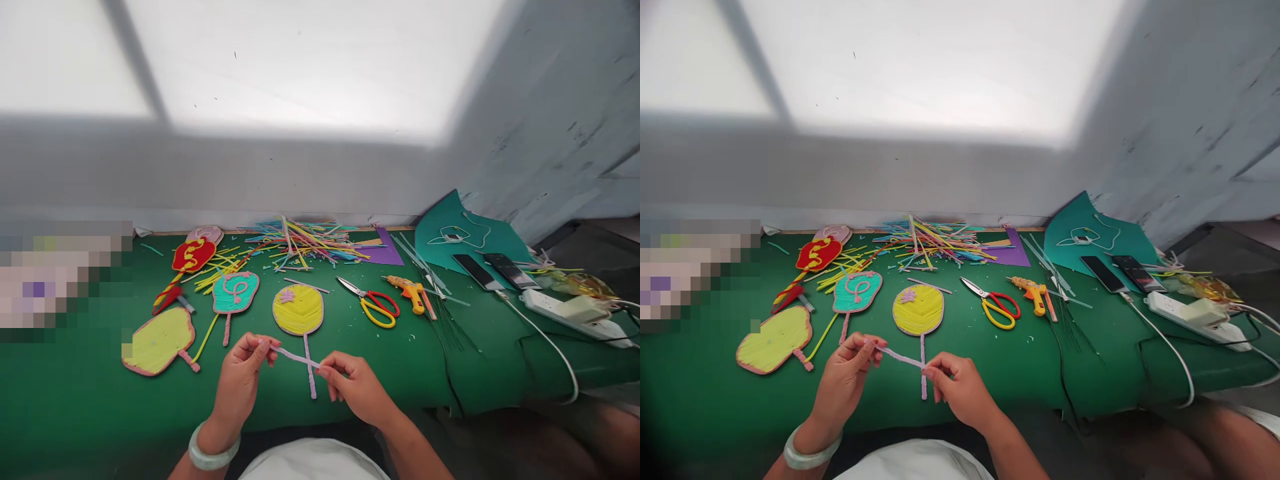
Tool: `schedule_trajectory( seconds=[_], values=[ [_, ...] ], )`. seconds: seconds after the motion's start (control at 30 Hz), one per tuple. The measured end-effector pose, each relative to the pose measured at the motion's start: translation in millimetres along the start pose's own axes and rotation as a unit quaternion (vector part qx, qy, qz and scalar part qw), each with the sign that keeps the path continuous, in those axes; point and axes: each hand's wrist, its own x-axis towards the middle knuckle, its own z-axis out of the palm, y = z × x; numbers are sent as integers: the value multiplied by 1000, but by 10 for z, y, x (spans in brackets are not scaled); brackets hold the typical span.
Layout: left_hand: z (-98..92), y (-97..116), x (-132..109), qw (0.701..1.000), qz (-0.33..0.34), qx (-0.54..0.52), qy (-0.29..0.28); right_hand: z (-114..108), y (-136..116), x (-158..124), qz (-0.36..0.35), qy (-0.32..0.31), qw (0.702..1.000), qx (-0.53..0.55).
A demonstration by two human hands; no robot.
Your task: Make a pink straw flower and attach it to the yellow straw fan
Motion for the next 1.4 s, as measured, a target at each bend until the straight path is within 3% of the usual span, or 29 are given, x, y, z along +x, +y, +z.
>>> schedule_trajectory(
  seconds=[0.27,0.53,0.63,0.73,0.8,0.87,1.0,1.13,1.23,1.4],
  values=[
    [6,-91,115,999,-21,-32,23,-138,73,75,-1,56,998,-15],
    [-66,-138,218,999,-41,19,30,-105,169,213,1,18,996,-89],
    [-136,-97,351,995,0,88,52,-174,191,362,-5,69,990,-122],
    [-216,-27,514,979,81,164,89,-280,172,583,-68,159,964,-200],
    [-231,25,597,962,120,229,84,-329,150,747,-109,193,946,-236],
    [-192,64,644,927,178,327,53,-340,132,900,-132,199,939,-248],
    [-35,11,685,803,308,501,-92,-260,158,1113,-167,195,935,-246],
    [1,-193,727,722,388,552,-156,-219,289,1168,-180,186,939,-225],
    [-71,-305,761,712,391,561,-161,-285,379,1150,-148,151,954,-211],
    [-181,-339,831,737,342,570,-125,-411,350,1096,-99,119,967,-203]
  ],
)
